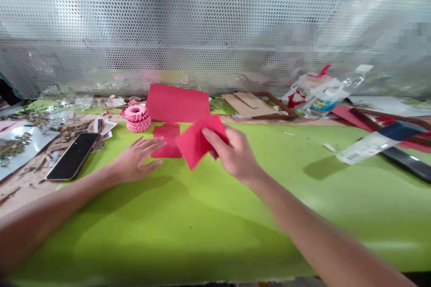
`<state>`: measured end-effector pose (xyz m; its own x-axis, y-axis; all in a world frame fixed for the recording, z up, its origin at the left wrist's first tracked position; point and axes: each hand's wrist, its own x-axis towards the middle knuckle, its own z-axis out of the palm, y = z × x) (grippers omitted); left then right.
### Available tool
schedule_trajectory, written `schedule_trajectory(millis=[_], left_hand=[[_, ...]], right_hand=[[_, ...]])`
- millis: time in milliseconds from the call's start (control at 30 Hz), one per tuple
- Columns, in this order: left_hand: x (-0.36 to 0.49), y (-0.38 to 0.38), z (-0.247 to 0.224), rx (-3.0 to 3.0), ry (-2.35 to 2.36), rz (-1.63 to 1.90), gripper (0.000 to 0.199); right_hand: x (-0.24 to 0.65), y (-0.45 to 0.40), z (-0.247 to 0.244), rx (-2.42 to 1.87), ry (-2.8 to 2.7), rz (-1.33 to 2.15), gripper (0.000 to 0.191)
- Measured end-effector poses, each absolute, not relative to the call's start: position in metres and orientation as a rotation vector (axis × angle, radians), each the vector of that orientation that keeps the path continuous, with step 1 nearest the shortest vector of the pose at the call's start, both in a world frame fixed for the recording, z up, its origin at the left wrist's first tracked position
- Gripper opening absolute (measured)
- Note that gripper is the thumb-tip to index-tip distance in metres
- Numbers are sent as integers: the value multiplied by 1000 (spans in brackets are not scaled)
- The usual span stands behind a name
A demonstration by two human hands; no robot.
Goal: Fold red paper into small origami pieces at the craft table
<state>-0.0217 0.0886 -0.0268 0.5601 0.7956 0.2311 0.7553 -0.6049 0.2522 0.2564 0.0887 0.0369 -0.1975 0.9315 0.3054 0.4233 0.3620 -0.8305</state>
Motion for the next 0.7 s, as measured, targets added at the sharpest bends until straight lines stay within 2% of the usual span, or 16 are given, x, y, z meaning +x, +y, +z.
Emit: schedule_trajectory(millis=[100,200,267,367,533,700], left_hand=[[-29,85,-21,2611,1429,766,57],[-36,84,-16,2615,1473,959,68],[-40,85,-15,2710,1440,967,68],[-41,87,-15,2924,1306,838,58],[-38,83,-13,3053,1156,826,25],[-34,79,-12,2798,1212,1016,19]], right_hand=[[218,134,34,-1107,-1556,1134,36],[198,158,15,-1150,-1492,1291,37],[196,164,0,-1142,-1466,1401,39],[201,165,-15,-1155,-1485,1514,41],[205,159,-20,-1220,-1693,1463,43],[199,143,-13,-1155,-2023,1386,40]])
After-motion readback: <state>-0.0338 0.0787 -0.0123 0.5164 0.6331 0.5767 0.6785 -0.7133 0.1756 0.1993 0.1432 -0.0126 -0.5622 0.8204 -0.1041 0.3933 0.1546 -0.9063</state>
